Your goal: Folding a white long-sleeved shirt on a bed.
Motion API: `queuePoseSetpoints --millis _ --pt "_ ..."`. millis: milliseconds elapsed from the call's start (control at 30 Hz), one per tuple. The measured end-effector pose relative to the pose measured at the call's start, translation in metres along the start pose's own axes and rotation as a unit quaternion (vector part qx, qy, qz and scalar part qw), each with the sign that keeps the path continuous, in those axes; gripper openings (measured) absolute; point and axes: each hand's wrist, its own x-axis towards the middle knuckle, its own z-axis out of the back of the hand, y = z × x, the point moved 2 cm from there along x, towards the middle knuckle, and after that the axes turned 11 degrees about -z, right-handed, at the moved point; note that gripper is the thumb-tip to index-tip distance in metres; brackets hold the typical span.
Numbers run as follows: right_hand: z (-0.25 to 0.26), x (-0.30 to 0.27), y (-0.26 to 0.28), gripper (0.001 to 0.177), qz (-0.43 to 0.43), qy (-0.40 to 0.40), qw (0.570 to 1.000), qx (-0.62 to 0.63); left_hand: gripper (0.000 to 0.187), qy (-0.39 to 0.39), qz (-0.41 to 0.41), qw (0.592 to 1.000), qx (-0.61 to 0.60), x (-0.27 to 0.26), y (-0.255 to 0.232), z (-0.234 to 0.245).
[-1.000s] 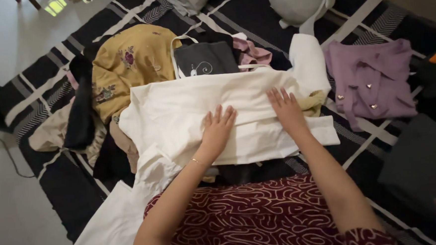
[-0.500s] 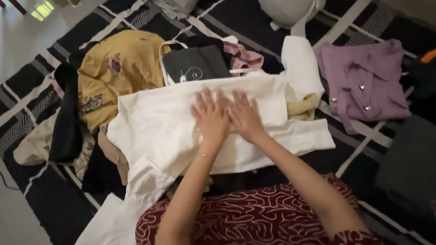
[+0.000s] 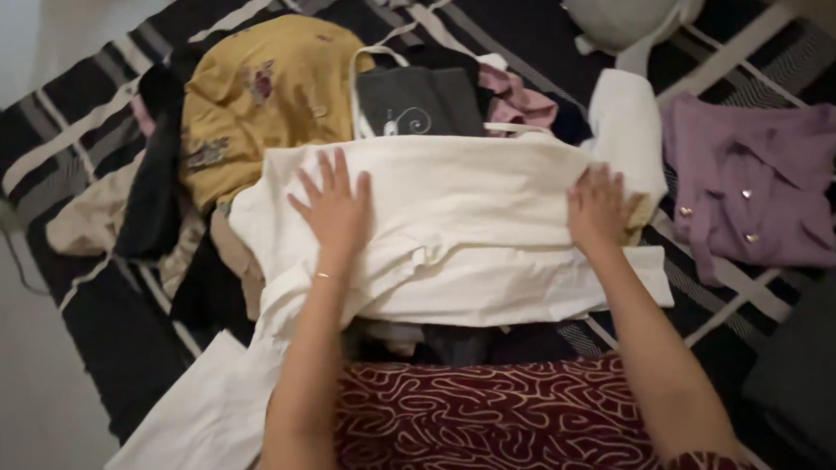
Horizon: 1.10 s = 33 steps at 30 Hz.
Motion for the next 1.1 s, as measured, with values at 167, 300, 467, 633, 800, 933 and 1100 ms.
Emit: queuePoseSetpoints --millis 167,300,467,633,800,933,1100 --pt "0.047 -0.031 0.046 0.076 0.033 -0.108 0.979 0.169 0.059 -0.013 -0.134 0.986 -0.098 -0.001 0.096 -0.012" --pt "0.076 -0.105 0.115 0.074 0.185 -0.131 0.946 0.232 0.049 -0.072 -0.196 0.967 -0.147 -0.025 0.122 0.012" --pt "0.09 -0.199 0.203 0.041 0.528 -0.047 0.822 0.207 0.032 -0.119 -0.025 0.952 -0.281 -0.112 0.155 0.05" --pt "0.107 -0.251 0.276 0.039 0.605 0.005 0.774 0.184 0.04 -0.065 0.002 0.99 -0.125 -0.222 0.207 0.033" --pt "0.102 -0.29 0.319 0.039 0.598 0.021 0.786 0.156 0.052 0.1 0.037 0.992 -0.069 -0.256 0.213 0.006" --pt "0.106 -0.302 0.327 0.048 0.545 0.096 0.816 0.167 0.039 -0.009 0.076 0.972 -0.222 -0.239 0.212 0.041" --pt "0.168 -0.333 0.337 0.085 0.445 0.301 0.794 0.286 0.033 -0.074 0.058 0.923 -0.374 -0.21 0.144 0.178"
